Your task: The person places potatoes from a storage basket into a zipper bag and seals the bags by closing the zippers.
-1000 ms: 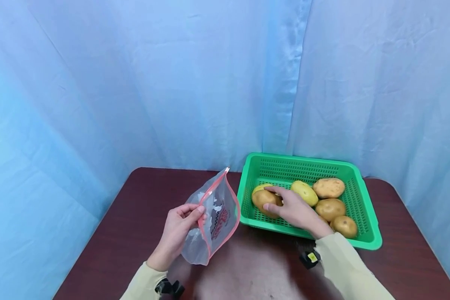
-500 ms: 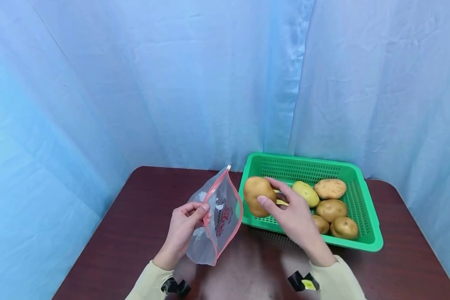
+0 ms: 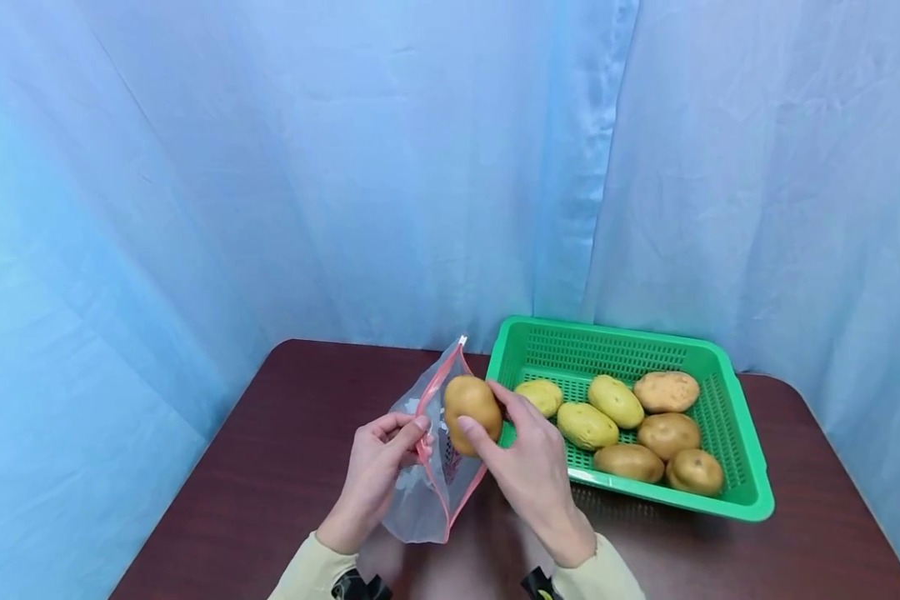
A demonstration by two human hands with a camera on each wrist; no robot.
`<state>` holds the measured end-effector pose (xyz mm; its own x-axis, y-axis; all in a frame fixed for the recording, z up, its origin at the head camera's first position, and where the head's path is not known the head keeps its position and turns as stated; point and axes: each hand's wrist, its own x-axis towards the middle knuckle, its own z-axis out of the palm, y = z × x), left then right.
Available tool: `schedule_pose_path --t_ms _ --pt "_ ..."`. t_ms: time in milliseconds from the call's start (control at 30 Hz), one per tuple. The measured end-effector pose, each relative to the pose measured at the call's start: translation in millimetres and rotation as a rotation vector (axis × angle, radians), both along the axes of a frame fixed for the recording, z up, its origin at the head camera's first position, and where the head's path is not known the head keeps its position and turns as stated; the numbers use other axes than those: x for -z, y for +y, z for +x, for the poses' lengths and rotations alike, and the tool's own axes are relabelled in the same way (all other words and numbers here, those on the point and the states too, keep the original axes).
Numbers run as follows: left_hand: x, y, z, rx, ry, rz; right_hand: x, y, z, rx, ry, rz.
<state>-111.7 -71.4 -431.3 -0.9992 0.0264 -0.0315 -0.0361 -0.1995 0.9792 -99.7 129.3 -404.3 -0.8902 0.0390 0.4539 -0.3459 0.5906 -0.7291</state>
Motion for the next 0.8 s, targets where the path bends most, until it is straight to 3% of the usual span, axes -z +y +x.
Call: schedule_pose_path --t_ms 200,300,400,567,667,800 --pt "-2.3 1.0 -1.1 -0.031 -0.002 0.055 7.5 -6.3 -4.6 -0.036 0.063 0.146" --pt "-3.5 -0.8 -1.5 -0.06 0.002 0.094 10.0 -3.3 -5.8 -0.052 0.056 0.156" --pt "-4.9 -3.2 -2.3 -0.082 0.009 0.134 11.7 3.2 -9.3 -0.069 0.035 0.097" --pt "-9.8 -9.2 -2.6 -0.083 0.017 0.151 12.3 13.6 -17.2 -0.09 -0.125 -0.021" --pt "-17.0 -16.7 -1.1 -0.084 0.036 0.116 11.4 15.7 -19.4 -0.09 -0.241 -0.018" --pt "-32.9 -28.5 -2.6 -0.092 0.119 0.07 6.2 14.6 -19.8 -0.11 -0.28 -0.03"
